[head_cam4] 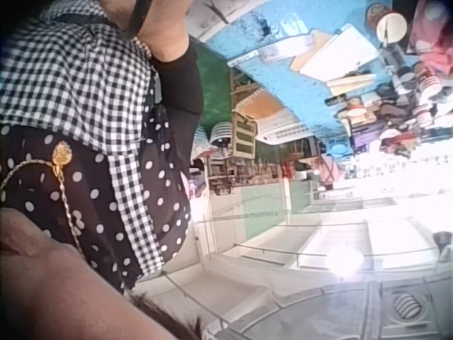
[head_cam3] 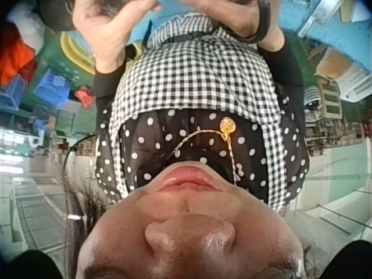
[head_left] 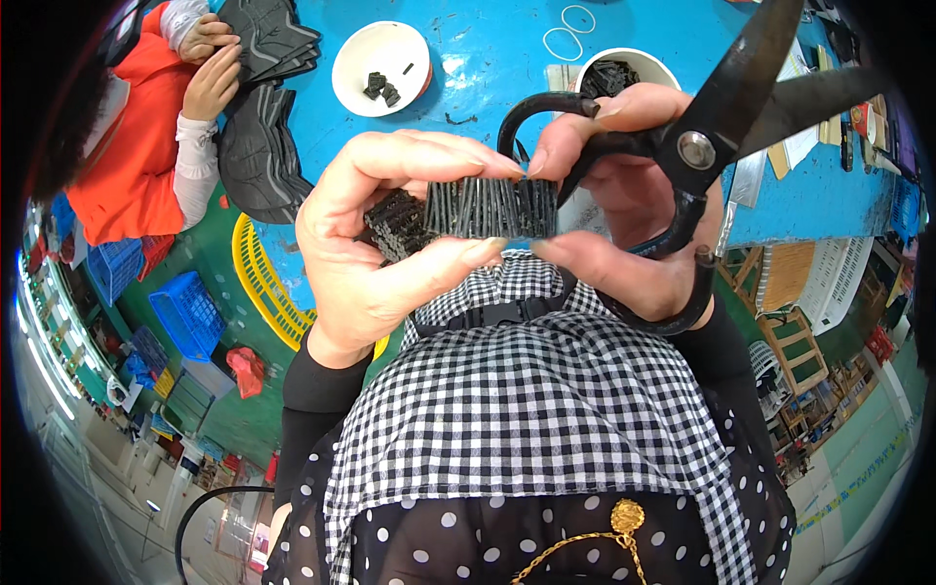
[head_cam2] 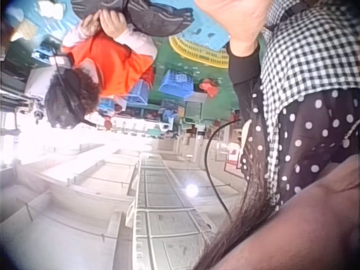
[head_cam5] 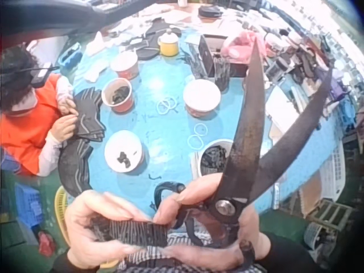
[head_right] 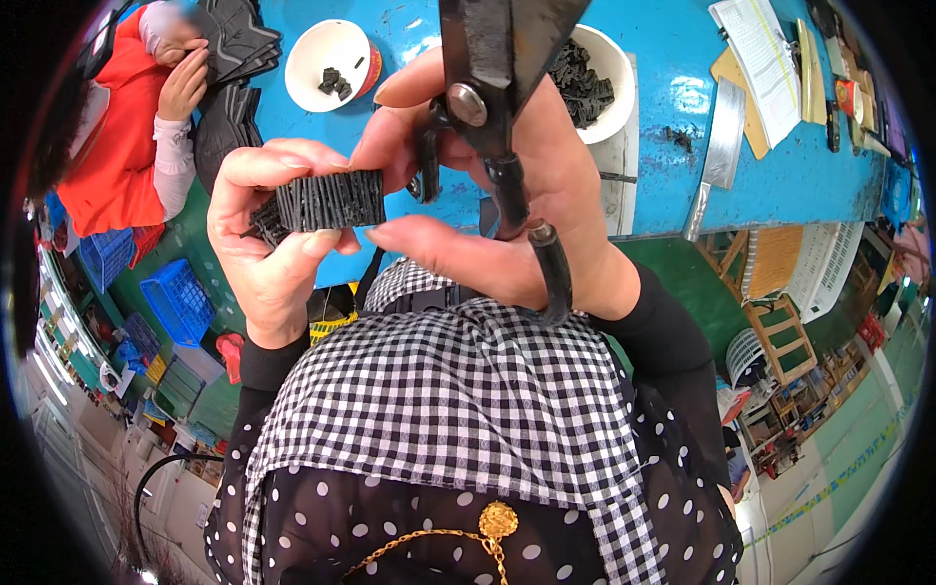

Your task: The person trims excess material from small black textured shoe components using scissors.

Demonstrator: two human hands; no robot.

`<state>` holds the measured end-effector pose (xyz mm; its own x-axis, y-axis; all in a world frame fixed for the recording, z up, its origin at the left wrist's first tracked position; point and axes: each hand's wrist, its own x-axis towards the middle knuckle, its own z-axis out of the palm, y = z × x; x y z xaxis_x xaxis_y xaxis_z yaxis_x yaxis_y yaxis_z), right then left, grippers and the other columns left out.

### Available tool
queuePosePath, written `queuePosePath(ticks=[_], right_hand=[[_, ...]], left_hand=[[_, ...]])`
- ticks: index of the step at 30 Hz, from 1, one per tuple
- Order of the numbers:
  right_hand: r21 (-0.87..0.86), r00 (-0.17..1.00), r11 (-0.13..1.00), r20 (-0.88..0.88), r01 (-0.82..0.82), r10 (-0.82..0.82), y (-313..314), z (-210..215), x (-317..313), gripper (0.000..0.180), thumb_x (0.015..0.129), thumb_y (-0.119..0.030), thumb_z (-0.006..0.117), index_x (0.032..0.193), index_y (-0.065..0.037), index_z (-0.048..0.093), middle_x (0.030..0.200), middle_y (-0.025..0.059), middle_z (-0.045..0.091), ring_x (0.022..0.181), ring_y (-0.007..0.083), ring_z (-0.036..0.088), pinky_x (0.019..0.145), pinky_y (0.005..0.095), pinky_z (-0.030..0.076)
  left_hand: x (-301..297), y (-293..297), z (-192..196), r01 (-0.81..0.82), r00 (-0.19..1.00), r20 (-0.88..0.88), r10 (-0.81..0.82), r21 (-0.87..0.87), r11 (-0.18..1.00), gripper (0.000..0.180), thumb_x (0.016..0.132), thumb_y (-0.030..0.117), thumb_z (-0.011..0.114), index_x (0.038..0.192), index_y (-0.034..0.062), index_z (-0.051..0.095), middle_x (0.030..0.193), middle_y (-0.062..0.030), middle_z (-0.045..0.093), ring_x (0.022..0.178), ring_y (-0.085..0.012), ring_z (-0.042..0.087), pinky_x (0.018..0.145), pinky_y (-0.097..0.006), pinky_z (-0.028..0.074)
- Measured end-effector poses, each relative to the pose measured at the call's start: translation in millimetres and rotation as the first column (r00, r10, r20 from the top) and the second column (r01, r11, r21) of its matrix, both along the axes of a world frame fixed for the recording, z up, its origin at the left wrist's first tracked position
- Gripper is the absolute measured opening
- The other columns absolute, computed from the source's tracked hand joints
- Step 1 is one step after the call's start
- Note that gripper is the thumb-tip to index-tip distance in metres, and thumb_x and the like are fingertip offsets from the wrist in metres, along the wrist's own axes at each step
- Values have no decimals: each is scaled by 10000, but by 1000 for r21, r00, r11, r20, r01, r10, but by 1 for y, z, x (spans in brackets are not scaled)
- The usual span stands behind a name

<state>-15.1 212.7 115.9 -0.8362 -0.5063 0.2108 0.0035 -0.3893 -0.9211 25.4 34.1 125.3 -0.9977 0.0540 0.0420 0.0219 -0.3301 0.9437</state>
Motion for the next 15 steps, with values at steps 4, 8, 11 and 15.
queuePosePath(ticks=[4, 8, 11, 15], right_hand=[[21, 999, 1000, 41, 16, -17, 0, 0, 2, 647, 604, 64, 698, 1132, -34, 339, 942, 140, 533, 922, 212, 534, 813, 314, 445], [55, 1000, 998, 8, 4, -5, 1, -1, 0, 639, 619, 43, 706, 1142, -33, 347, 934, 140, 549, 895, 200, 551, 809, 313, 451], [99, 998, 994, 60, -37, 32, 1, -1, -2, 673, 622, 12, 722, 1169, -31, 333, 960, 143, 553, 904, 193, 551, 798, 305, 456], [87, 961, 996, 275, 0, -24, -3, -8, -8, 593, 688, 36, 637, 1183, -23, 316, 1005, 172, 550, 902, 224, 568, 825, 344, 453]], left_hand=[[-4, -1, -3, 9, 995, -98, -21, -115, 993, 361, 607, -48, 703, 918, -1, 526, 933, -155, 584, 883, -217, 577, 767, -310, 463], [-4, -2, -5, -5, 983, -181, -31, -193, 981, 353, 607, -62, 697, 910, 0, 527, 928, -147, 574, 888, -209, 567, 775, -308, 458], [-5, -3, -6, -5, 987, -155, -28, -207, 978, 346, 617, -70, 684, 914, 0, 520, 918, -146, 573, 891, -211, 562, 777, -312, 461], [-8, -6, -13, -67, 996, 54, 71, -64, 996, 332, 652, -76, 653, 940, -1, 507, 923, -121, 577, 780, -160, 583, 656, -247, 493]])
